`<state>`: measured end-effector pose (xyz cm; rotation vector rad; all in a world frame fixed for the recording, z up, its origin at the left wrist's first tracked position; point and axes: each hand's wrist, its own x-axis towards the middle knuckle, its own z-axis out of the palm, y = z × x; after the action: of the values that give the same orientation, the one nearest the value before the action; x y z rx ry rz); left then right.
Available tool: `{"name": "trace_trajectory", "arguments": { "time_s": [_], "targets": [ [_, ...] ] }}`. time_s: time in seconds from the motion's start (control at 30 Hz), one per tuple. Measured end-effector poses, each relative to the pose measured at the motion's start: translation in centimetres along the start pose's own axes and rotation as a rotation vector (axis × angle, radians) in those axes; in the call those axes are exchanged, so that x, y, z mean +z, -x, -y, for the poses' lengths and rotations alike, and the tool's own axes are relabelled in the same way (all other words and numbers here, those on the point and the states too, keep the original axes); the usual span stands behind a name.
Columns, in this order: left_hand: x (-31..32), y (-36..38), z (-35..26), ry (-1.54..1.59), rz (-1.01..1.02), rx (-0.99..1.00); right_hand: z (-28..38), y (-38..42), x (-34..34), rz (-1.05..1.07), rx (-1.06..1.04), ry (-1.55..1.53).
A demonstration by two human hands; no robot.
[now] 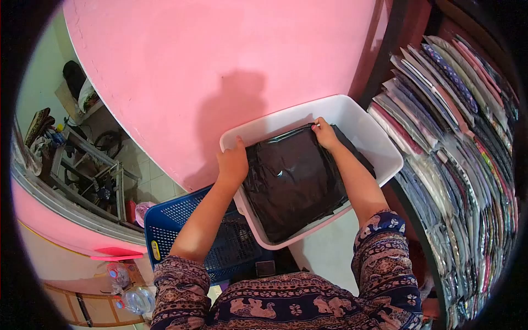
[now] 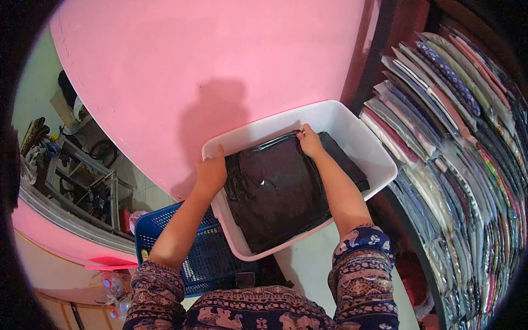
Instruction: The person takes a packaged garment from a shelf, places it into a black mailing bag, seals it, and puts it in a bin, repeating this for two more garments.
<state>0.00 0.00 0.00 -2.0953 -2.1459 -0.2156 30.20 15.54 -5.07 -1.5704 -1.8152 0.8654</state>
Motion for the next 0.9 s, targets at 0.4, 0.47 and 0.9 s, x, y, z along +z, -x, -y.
{"name": "trace_trajectory", "arguments": {
  "time_s": [0.4, 0.47, 0.9],
  "targets": [
    [0.3, 0.9, -0.5, 0.011, -0.265, 0.056, 7.5, 12.9, -1.0, 0.598, -0.009, 0.829],
    [-0.3, 1.0, -0.7, 0.055, -0.196, 0.015, 6.2, 13.2, 0.1, 0.655, 0.037, 0.855],
    [0.2, 0.5, -0.2, 0.118, -0.284, 0.016, 7.0, 15.3, -1.1, 0.634, 0.048, 0.701]
  ]
}}
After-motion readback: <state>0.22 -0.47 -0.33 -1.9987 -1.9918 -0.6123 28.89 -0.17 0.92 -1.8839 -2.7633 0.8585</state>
